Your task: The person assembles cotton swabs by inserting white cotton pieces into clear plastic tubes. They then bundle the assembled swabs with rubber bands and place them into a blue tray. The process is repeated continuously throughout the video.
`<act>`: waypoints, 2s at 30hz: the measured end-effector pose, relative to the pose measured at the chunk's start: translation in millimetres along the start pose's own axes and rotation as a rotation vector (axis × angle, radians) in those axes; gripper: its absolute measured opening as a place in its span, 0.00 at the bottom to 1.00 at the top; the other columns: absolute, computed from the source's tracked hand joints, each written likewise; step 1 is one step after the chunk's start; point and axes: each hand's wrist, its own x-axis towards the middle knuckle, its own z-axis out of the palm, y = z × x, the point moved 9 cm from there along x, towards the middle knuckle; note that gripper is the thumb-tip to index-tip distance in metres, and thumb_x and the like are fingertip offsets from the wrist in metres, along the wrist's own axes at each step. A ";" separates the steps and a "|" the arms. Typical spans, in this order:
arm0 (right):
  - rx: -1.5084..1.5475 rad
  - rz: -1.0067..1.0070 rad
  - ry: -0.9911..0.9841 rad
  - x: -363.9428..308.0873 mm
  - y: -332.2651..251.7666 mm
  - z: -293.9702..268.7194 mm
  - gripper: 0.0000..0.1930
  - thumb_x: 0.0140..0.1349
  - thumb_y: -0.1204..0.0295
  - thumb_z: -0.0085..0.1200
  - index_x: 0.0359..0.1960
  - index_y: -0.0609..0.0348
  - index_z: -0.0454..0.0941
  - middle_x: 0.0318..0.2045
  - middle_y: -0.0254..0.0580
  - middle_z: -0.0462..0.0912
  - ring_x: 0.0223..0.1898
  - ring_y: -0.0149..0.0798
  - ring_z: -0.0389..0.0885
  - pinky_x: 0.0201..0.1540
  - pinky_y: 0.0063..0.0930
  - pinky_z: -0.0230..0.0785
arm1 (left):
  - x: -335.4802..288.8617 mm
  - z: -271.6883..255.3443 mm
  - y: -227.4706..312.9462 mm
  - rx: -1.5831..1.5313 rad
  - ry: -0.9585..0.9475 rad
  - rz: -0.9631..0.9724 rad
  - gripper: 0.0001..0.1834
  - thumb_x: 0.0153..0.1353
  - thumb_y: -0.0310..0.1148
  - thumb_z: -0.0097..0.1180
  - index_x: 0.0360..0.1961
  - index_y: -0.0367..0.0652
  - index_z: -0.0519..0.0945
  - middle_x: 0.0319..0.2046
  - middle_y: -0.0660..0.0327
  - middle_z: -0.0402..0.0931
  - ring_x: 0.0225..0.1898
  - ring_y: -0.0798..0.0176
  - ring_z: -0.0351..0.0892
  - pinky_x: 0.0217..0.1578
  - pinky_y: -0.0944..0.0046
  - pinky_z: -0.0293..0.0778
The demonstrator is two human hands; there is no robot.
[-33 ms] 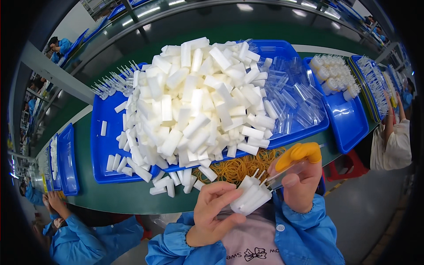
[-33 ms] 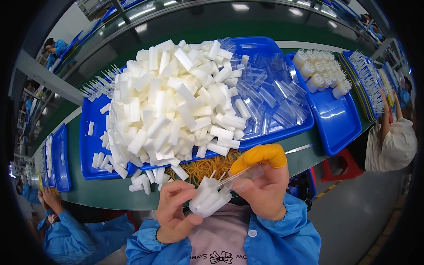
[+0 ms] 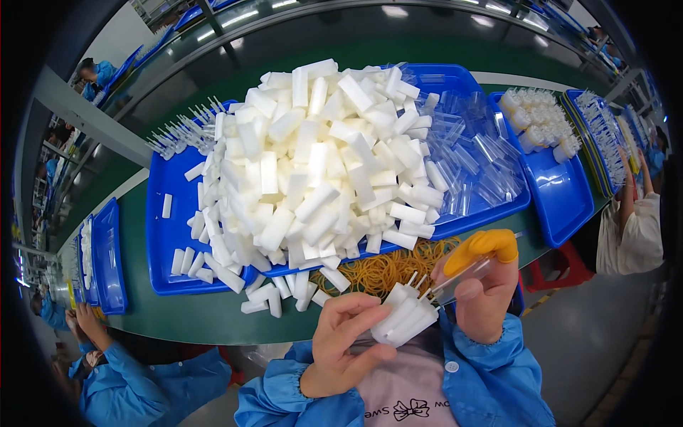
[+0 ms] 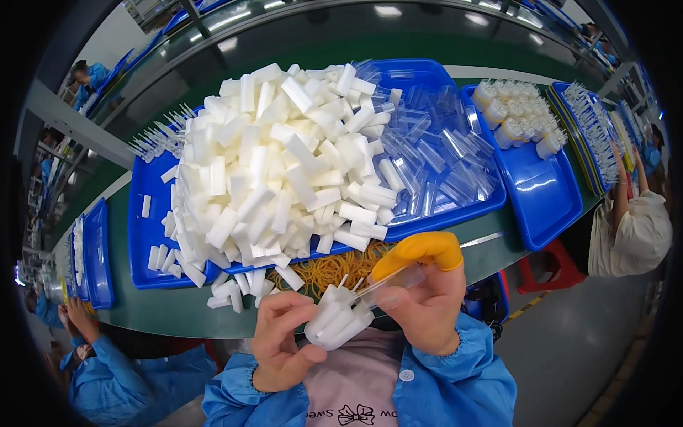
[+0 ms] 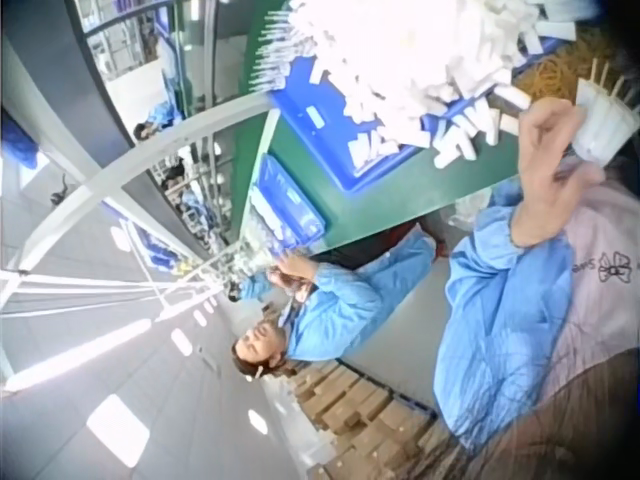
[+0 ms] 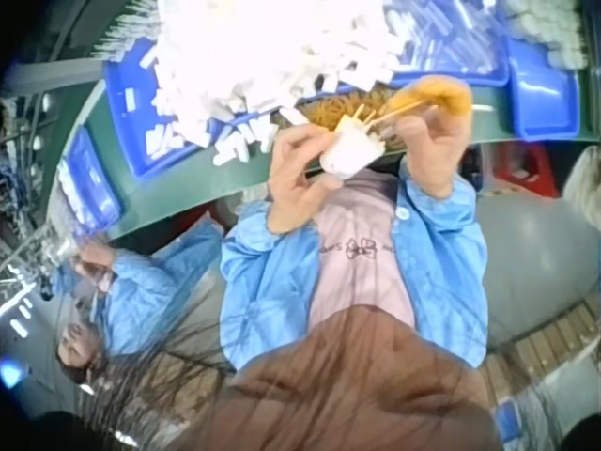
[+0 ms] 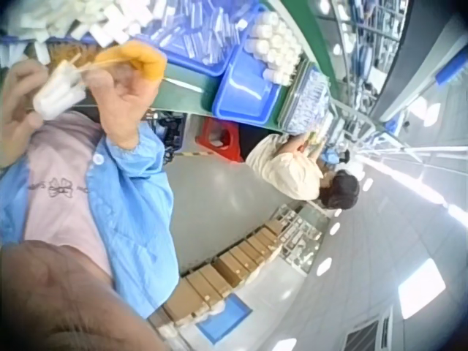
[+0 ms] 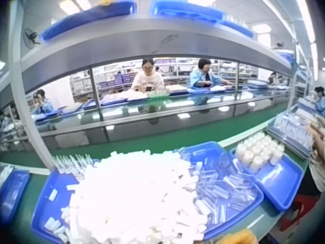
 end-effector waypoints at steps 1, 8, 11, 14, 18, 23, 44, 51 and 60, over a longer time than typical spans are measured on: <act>0.008 0.009 0.020 -0.6 1.2 -0.7 0.25 0.49 0.72 0.67 0.45 0.62 0.64 0.34 0.44 0.77 0.34 0.33 0.77 0.39 0.25 0.70 | -0.8 -0.8 -0.1 0.009 0.004 0.002 0.27 0.49 0.34 0.68 0.50 0.33 0.76 0.49 0.51 0.64 0.46 0.59 0.70 0.46 0.63 0.70; -0.011 0.026 -0.017 -2.2 4.3 1.3 0.26 0.48 0.72 0.67 0.45 0.61 0.64 0.35 0.44 0.77 0.34 0.32 0.77 0.38 0.23 0.70 | -0.8 -2.4 2.8 0.051 0.009 0.025 0.28 0.49 0.37 0.67 0.49 0.33 0.76 0.48 0.51 0.65 0.45 0.60 0.72 0.45 0.65 0.71; -0.054 -0.021 -0.007 -1.7 2.0 -0.7 0.26 0.49 0.71 0.67 0.45 0.62 0.65 0.35 0.43 0.77 0.35 0.32 0.77 0.38 0.23 0.70 | -1.4 -3.5 3.4 0.066 0.008 0.029 0.28 0.50 0.37 0.67 0.49 0.33 0.76 0.48 0.51 0.65 0.45 0.60 0.72 0.44 0.65 0.71; -0.028 0.024 0.020 3.1 2.8 -1.7 0.26 0.48 0.71 0.68 0.45 0.62 0.65 0.35 0.43 0.77 0.35 0.32 0.77 0.39 0.23 0.70 | -1.6 -3.6 4.0 0.070 0.001 0.031 0.28 0.50 0.37 0.67 0.50 0.33 0.76 0.48 0.51 0.65 0.44 0.60 0.72 0.44 0.65 0.72; -0.008 0.108 -0.070 0.5 10.3 5.7 0.27 0.46 0.74 0.69 0.45 0.63 0.66 0.35 0.43 0.77 0.36 0.32 0.77 0.39 0.23 0.70 | 0.1 -2.4 4.8 0.092 -0.001 0.035 0.28 0.49 0.36 0.67 0.49 0.32 0.76 0.48 0.52 0.64 0.44 0.60 0.72 0.43 0.65 0.72; -0.001 0.132 -0.099 -4.9 14.8 11.6 0.29 0.42 0.76 0.71 0.45 0.63 0.66 0.37 0.43 0.77 0.36 0.32 0.78 0.40 0.23 0.70 | -0.4 -5.3 6.0 0.107 0.021 0.008 0.27 0.48 0.35 0.68 0.48 0.32 0.77 0.47 0.52 0.64 0.43 0.60 0.72 0.44 0.65 0.72; -0.073 0.091 -0.109 -13.1 11.0 17.4 0.24 0.47 0.79 0.67 0.45 0.65 0.68 0.39 0.44 0.78 0.38 0.32 0.78 0.42 0.24 0.70 | 1.4 -1.9 4.0 0.093 -0.097 0.004 0.27 0.49 0.32 0.67 0.50 0.32 0.75 0.50 0.54 0.62 0.44 0.61 0.72 0.46 0.64 0.71; -0.320 -0.043 -0.231 -3.3 -1.3 15.3 0.12 0.50 0.76 0.62 0.37 0.65 0.77 0.36 0.44 0.79 0.41 0.38 0.75 0.47 0.31 0.65 | -10.1 -27.1 -34.8 -0.457 0.326 -0.252 0.47 0.41 0.28 0.73 0.61 0.35 0.59 0.56 0.56 0.61 0.52 0.59 0.69 0.53 0.63 0.67; -0.380 -0.103 -0.213 -4.1 0.2 13.7 0.14 0.44 0.74 0.67 0.33 0.64 0.79 0.35 0.41 0.80 0.42 0.42 0.74 0.49 0.35 0.63 | -22.1 -6.0 -50.8 -0.711 0.107 -0.479 0.28 0.56 0.21 0.58 0.57 0.32 0.63 0.55 0.53 0.65 0.54 0.61 0.70 0.55 0.63 0.67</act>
